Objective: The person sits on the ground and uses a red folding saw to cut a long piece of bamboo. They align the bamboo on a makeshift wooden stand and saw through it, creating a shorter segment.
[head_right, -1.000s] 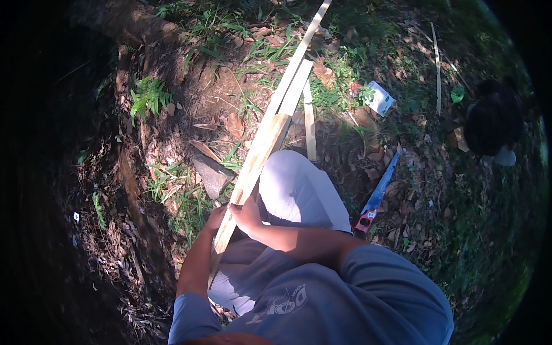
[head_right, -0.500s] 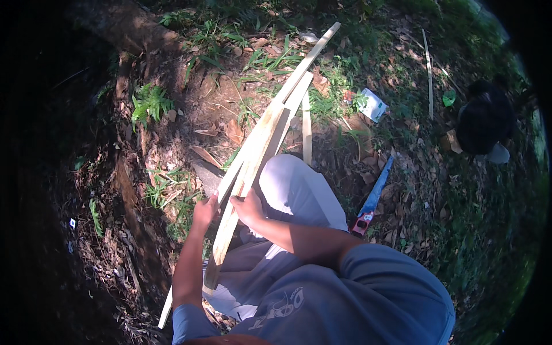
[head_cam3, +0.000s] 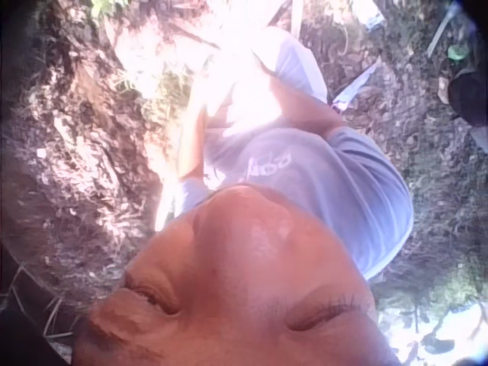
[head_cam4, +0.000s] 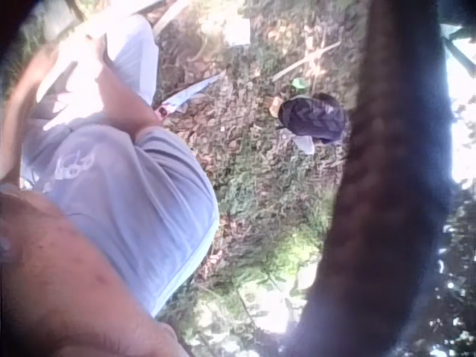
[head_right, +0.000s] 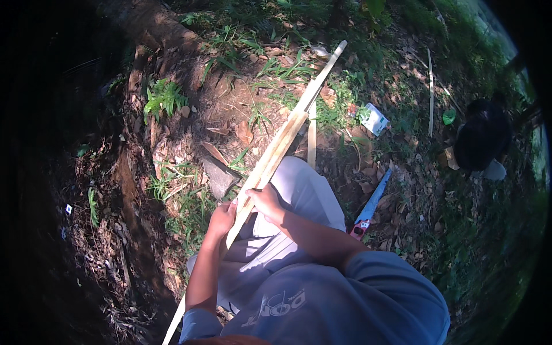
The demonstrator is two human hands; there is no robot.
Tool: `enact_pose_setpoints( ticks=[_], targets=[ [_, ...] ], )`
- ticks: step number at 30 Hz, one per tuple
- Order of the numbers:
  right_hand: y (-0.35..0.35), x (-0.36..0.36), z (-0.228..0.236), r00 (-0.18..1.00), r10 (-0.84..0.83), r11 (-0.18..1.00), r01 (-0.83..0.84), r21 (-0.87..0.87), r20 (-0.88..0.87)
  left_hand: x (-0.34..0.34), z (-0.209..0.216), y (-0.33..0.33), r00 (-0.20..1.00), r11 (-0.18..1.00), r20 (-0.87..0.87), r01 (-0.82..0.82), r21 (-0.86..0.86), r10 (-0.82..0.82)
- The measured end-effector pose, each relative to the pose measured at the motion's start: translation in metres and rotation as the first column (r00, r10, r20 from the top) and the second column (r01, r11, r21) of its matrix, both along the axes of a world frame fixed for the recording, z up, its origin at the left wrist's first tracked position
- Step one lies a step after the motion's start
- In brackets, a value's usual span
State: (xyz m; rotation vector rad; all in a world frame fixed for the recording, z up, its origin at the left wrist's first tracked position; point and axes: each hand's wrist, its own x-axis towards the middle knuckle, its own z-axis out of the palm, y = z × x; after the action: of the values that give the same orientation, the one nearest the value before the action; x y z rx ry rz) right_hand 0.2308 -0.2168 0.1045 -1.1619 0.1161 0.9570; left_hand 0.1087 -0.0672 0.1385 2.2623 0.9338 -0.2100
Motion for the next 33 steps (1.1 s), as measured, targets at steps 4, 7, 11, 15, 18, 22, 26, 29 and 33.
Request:
enact_pose_setpoints(
  ticks=[4, 7, 11, 15, 18, 22, 26, 29, 33],
  targets=[
    [-0.008, 0.002, -0.002, 0.997, 0.011, 0.997, -0.005, 0.073, -0.078, -0.002, 0.003, -0.021, 0.998, 0.992, 0.054, -0.048, 0.115, 0.042],
    [-0.011, 0.006, -0.003, 0.998, 0.002, 0.999, 0.001, 0.053, -0.060, -0.002, 0.000, -0.026, 0.993, 0.989, 0.073, -0.098, 0.111, 0.090],
    [-0.006, -0.001, -0.005, 0.994, -0.006, 0.999, 0.010, 0.035, -0.107, -0.010, 0.008, -0.031, 0.985, 0.982, 0.022, -0.170, 0.080, 0.169],
    [-0.017, 0.006, -0.026, 0.989, 0.028, 0.999, -0.022, 0.046, -0.144, -0.007, 0.022, -0.043, 0.990, 0.985, -0.063, -0.121, 0.124, 0.130],
    [-0.013, 0.019, -0.039, 0.987, 0.021, 0.993, -0.002, 0.122, -0.158, -0.008, 0.017, -0.041, 0.996, 0.994, -0.085, -0.013, 0.109, 0.022],
    [-0.014, 0.026, -0.043, 0.979, 0.049, 0.997, -0.037, 0.064, -0.196, -0.023, 0.024, -0.043, 0.996, 0.989, -0.062, 0.074, 0.131, -0.067],
    [-0.005, 0.025, -0.045, 0.983, 0.055, 0.998, -0.050, 0.031, -0.175, -0.025, 0.010, -0.044, 0.993, 0.958, -0.043, 0.117, 0.260, -0.109],
    [-0.005, 0.023, -0.040, 0.984, -0.001, 0.999, 0.007, 0.033, -0.179, -0.020, 0.010, -0.048, 0.989, 0.955, -0.102, 0.134, 0.263, -0.110],
    [-0.004, 0.023, -0.034, 0.976, -0.023, 1.000, 0.023, -0.004, -0.218, -0.016, 0.010, -0.053, 0.987, 0.958, -0.134, 0.121, 0.259, -0.088]
  ],
)
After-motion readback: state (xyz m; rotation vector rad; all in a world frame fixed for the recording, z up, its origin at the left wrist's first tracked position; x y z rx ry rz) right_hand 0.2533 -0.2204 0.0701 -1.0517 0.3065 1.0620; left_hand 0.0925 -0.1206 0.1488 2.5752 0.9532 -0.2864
